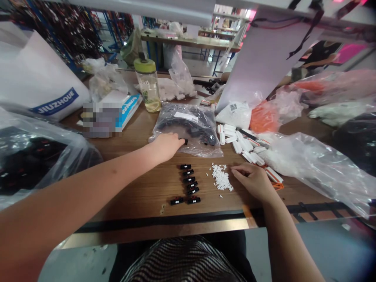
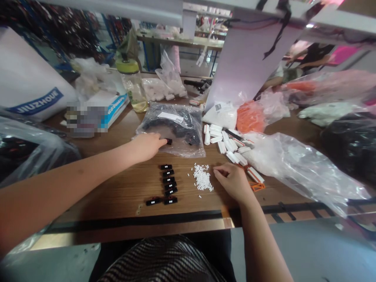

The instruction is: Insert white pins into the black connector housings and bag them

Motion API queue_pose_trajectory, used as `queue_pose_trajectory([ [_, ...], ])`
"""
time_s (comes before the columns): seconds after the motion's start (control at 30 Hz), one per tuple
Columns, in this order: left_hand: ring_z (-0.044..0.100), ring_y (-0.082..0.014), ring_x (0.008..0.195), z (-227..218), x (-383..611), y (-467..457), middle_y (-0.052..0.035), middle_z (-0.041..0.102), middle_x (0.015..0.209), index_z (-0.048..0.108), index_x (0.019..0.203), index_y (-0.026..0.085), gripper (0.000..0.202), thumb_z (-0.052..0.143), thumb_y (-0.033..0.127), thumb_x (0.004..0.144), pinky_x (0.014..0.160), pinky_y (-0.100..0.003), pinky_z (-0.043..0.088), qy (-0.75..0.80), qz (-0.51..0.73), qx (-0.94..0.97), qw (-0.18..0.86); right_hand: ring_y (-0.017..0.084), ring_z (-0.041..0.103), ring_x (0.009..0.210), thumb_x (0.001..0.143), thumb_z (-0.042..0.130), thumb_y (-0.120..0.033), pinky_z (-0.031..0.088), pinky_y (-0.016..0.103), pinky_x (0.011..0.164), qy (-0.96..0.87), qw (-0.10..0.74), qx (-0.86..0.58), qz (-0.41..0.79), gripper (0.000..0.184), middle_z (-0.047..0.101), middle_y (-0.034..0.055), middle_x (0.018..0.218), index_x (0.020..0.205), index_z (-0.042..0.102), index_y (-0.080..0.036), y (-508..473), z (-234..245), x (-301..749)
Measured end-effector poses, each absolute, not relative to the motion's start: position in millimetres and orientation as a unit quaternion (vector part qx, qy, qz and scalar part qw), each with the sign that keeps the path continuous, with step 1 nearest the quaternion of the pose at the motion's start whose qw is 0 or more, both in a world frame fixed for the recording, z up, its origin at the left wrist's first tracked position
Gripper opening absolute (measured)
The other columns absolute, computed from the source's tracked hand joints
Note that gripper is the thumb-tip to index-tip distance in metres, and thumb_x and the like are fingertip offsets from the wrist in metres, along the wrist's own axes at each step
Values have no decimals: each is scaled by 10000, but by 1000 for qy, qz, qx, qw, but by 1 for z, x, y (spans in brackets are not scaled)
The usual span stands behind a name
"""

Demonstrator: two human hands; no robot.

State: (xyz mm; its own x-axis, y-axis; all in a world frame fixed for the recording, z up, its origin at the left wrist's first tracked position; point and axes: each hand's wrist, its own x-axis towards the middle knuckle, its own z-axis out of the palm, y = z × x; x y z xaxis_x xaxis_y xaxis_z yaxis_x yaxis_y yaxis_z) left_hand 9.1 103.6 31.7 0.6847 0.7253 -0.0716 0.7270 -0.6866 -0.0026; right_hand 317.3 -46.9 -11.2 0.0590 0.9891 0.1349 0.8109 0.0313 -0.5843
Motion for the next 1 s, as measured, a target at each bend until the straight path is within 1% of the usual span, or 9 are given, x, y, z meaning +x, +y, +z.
queue_pose_trajectory([
  [0.1,636,-255,805,37,5,100,-155,637,1022,624,1172,128,391,503,8,820,722,-356,464,416,-26,909,17,229,699,860,872,588,-342,524,353,790,-673,257,-677,151,237,763,76,939,867,779,-200,-47,-13,319],
  [0.2,634,-226,765,45,-5,93,-125,653,1005,607,1126,143,319,514,67,830,710,-348,468,428,15,902,44,217,682,824,880,579,-349,514,341,754,-685,242,-675,128,242,751,69,919,853,775,-208,-47,-13,319],
  [0.3,638,-192,723,47,-24,77,-73,691,945,603,1133,170,331,546,109,813,717,-334,485,449,125,873,143,214,664,791,894,557,-360,498,334,714,-692,215,-683,90,261,738,66,903,871,770,-211,-49,-13,316],
  [0.4,675,-165,797,39,-45,53,-66,713,1110,609,1238,211,433,545,121,820,792,-316,514,432,205,836,268,218,660,798,915,522,-354,485,335,717,-703,186,-685,46,283,733,74,925,904,762,-205,-52,-11,311],
  [0.47,683,-163,825,29,-55,36,-51,722,1126,676,1145,225,335,542,152,846,797,-312,524,425,204,824,315,221,661,802,919,505,-339,475,334,718,-709,169,-684,26,284,729,75,922,894,754,-204,-52,-10,308],
  [0.53,674,-160,782,19,-60,21,-44,738,1070,704,1080,219,272,552,174,859,767,-313,530,431,192,818,328,225,660,798,912,506,-331,464,332,705,-708,157,-689,19,273,725,71,891,858,743,-207,-52,-7,307],
  [0.6,658,-158,749,11,-61,10,-44,740,1047,710,1078,221,249,571,198,873,753,-322,528,438,189,821,313,226,658,788,899,520,-335,454,328,692,-705,151,-692,30,258,722,63,854,816,731,-213,-50,-4,307],
  [0.77,666,-171,799,6,-61,-2,-44,730,1045,717,1098,240,242,577,212,902,760,-321,529,443,205,817,307,203,644,671,899,517,-378,424,309,615,-707,125,-692,74,309,712,25,732,706,707,-229,-48,3,313],
  [1.0,694,-191,877,5,-62,-3,-53,752,1068,733,1065,234,209,587,268,919,802,-347,551,458,227,786,348,210,660,663,840,565,-364,433,302,611,-719,130,-680,67,222,749,26,760,796,746,-243,-46,5,319],
])
